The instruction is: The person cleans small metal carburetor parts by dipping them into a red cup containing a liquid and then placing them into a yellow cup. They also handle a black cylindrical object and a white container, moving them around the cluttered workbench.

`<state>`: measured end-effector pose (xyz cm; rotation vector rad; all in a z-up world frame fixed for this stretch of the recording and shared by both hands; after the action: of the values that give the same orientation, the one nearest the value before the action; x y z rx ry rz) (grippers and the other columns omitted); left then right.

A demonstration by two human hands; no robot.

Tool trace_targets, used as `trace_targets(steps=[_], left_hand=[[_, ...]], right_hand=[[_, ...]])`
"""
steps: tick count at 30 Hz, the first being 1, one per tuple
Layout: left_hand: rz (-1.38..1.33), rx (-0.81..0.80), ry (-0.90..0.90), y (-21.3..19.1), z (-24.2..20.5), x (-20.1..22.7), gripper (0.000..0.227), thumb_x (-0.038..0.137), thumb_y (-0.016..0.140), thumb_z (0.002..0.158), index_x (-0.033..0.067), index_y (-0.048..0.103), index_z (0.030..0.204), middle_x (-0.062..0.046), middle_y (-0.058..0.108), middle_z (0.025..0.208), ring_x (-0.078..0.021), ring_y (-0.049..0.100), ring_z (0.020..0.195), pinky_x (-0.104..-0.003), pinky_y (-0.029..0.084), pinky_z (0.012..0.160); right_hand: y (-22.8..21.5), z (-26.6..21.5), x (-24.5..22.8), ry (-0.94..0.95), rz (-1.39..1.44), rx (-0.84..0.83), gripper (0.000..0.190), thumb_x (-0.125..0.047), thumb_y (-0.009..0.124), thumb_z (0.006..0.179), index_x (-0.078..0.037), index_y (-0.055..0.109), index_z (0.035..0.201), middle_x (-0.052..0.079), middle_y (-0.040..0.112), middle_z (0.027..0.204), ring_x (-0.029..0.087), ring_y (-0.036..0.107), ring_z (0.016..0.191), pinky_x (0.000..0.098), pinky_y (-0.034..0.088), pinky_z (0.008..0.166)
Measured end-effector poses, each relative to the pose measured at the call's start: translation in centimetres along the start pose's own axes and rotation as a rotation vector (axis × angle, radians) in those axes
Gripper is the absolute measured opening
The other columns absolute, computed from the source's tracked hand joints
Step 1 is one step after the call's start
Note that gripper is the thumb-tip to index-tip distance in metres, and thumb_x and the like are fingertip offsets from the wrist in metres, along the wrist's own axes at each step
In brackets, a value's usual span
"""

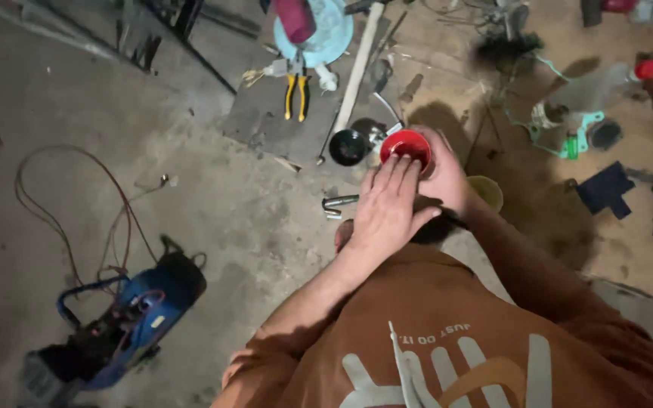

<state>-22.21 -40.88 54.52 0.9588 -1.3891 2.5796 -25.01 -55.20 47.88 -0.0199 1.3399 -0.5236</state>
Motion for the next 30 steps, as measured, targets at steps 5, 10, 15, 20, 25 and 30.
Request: trace_targets(steps=[5, 10, 15, 20, 25, 30], left_hand=[[-0.179, 0.038, -0.178, 4.1, 0.0, -5.4, 0.079, 0.047, 0.077, 0.086, -0.005, 0.053, 0.14, -0.025, 0.06, 0.139, -0.0416, 0.056, 0.132, -0.053, 0.042, 0.112], [-0.399, -0.048, -0.387, 8.3, 0.0, -9.9, 0.075, 0.049, 0.073, 0.087, -0.0046, 0.054, 0.136, -0.025, 0.066, 0.127, -0.042, 0.062, 0.122, -0.05, 0.049, 0.103], [-0.576, -0.045, -0.565, 11.2, -0.1, -13.0, 0.065, 0.057, 0.059, 0.097, -0.0014, 0.062, 0.126, -0.028, 0.072, 0.111, -0.0444, 0.07, 0.107, -0.05, 0.054, 0.093], [-0.629, -0.048, -0.628, 11.1, 0.7, -13.7, 0.06, 0.053, 0.054, 0.098, 0.0044, 0.06, 0.133, -0.027, 0.072, 0.109, -0.0463, 0.068, 0.104, -0.052, 0.053, 0.09], [-0.681, -0.054, -0.62, 11.7, 0.7, -14.1, 0.054, 0.051, 0.054, 0.099, 0.0071, 0.062, 0.13, -0.026, 0.073, 0.108, -0.0453, 0.069, 0.105, -0.051, 0.054, 0.09], [-0.707, -0.043, -0.61, 11.7, 0.9, -14.2, 0.052, 0.049, 0.055, 0.099, 0.0072, 0.063, 0.129, -0.025, 0.073, 0.108, -0.0446, 0.069, 0.105, -0.05, 0.054, 0.09]], right_hand=[[1.4, 3.2, 1.3, 0.03, -0.351, -0.2, 0.089, -0.007, 0.082, 0.068, -0.003, 0.046, 0.15, 0.018, 0.052, 0.139, 0.032, 0.059, 0.12, 0.0376, 0.052, 0.099], [3.5, 5.7, 1.0, -0.152, -0.61, -0.352, 0.086, -0.026, 0.082, 0.067, -0.001, 0.05, 0.143, 0.022, 0.054, 0.136, 0.042, 0.058, 0.118, 0.0466, 0.052, 0.094], [4.9, 6.8, 0.8, -0.182, -0.883, -0.373, 0.072, -0.024, 0.071, 0.074, -0.008, 0.055, 0.142, 0.016, 0.06, 0.129, 0.039, 0.062, 0.116, 0.0504, 0.051, 0.088], [4.7, 7.5, 2.6, -0.081, -0.895, -0.407, 0.061, -0.021, 0.065, 0.086, -0.013, 0.055, 0.145, 0.014, 0.06, 0.13, 0.038, 0.061, 0.118, 0.048, 0.053, 0.09], [4.7, 8.0, 2.3, 0.041, -0.897, -0.438, 0.054, -0.017, 0.06, 0.092, -0.017, 0.055, 0.146, 0.013, 0.059, 0.134, 0.037, 0.059, 0.12, 0.0483, 0.053, 0.089], [5.0, 8.4, 2.3, 0.027, -1.022, -0.473, 0.061, -0.026, 0.068, 0.086, -0.02, 0.053, 0.145, 0.009, 0.06, 0.128, 0.033, 0.059, 0.12, 0.0556, 0.045, 0.089]])
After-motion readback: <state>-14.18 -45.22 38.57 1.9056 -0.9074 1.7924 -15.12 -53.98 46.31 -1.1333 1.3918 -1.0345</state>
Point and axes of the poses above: each hand's wrist, its own z-axis towards the middle knuckle, its own y-axis out of the palm, x = y × z, the point moved 7 cm from there along z, towards the middle knuckle
